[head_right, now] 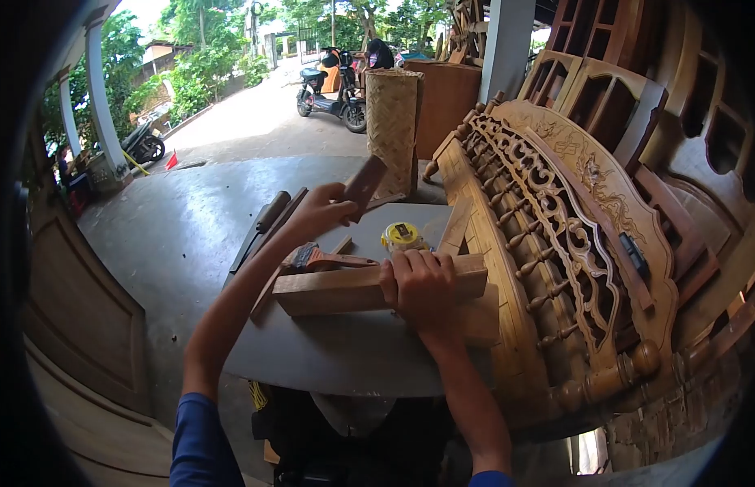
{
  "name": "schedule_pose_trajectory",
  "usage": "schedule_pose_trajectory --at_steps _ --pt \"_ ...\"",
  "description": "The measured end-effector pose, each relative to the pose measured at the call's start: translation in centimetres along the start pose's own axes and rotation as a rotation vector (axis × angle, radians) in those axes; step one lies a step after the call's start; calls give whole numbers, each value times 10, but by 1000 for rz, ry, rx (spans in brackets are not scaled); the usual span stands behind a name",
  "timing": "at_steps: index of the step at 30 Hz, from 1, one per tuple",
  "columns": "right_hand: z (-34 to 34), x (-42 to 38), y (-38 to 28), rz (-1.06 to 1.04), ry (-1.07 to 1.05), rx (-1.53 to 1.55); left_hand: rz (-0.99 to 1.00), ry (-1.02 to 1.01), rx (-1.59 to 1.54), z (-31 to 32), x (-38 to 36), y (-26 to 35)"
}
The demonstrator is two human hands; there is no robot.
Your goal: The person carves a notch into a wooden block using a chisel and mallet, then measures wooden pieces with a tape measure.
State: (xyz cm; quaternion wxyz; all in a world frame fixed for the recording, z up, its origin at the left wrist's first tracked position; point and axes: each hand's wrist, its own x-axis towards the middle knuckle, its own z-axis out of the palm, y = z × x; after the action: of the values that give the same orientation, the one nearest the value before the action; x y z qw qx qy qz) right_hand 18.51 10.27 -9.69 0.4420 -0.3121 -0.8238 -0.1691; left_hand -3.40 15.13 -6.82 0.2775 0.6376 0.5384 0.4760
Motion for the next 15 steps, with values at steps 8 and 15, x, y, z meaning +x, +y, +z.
schedule_pose_trajectory --at_steps 8,15 --pt "-17 -3 -6 146 149 612 267 -350 337 5 -104 67" --pt "-18 -19 -4 561 52 1037 497 96 391 48 -113 40"
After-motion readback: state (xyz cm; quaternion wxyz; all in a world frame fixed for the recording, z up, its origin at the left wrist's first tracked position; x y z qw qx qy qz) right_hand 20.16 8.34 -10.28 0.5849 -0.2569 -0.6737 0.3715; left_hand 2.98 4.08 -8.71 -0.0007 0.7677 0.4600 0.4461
